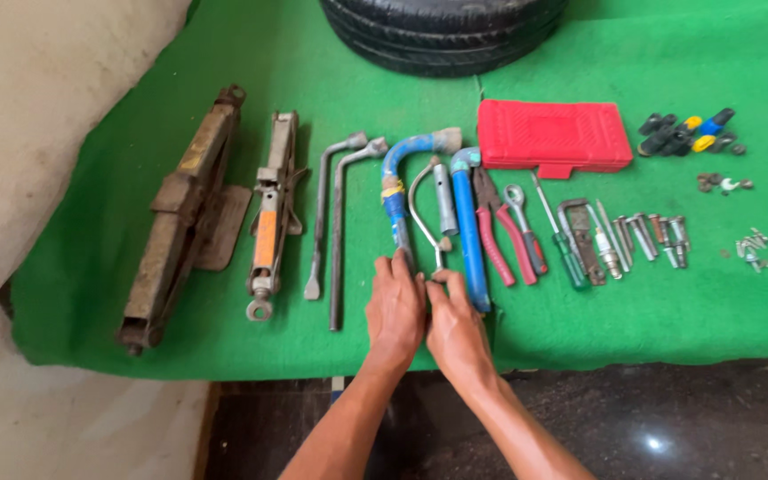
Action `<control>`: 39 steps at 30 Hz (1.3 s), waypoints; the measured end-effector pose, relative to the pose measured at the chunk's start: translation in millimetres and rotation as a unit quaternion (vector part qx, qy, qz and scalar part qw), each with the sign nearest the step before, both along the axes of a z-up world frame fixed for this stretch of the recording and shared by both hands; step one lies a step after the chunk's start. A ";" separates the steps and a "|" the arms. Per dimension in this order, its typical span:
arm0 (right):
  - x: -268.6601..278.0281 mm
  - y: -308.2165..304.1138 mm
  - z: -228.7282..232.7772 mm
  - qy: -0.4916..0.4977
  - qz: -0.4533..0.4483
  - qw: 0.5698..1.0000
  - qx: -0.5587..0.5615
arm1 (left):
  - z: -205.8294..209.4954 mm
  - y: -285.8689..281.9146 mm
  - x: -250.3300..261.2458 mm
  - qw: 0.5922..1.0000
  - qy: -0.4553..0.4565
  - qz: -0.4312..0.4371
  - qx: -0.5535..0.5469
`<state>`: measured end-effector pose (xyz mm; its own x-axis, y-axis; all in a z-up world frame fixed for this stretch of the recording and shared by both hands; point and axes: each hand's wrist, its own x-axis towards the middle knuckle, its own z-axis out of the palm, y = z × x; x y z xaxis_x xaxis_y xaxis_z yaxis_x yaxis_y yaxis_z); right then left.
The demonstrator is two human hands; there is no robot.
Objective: The person organizes various automotive tools on a green mat, including jacks, wrenches, and sockets. They then open a red socket set case and place individual sockets into their designated slots.
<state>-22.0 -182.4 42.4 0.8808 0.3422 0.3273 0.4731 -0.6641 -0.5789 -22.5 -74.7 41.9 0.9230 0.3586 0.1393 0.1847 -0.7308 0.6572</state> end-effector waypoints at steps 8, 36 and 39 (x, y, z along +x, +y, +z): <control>6.0 -36.0 18.9 -0.069 -0.009 0.994 -0.079 | -11.2 -0.4 22.6 0.995 0.098 0.018 0.023; 1.1 -66.9 53.2 0.397 0.137 0.908 -0.001 | -27.8 52.5 23.5 0.995 0.080 -0.012 -0.052; -13.7 -54.9 37.4 0.373 0.151 0.915 -0.027 | -31.2 54.4 9.8 0.993 0.110 0.034 0.009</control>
<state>-35.8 -237.3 79.8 0.7152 0.6041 -0.3516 0.1254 -0.6058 -0.7857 -12.7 -20.3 10.6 0.9058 0.4199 -0.0559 0.3710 -0.7227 0.5832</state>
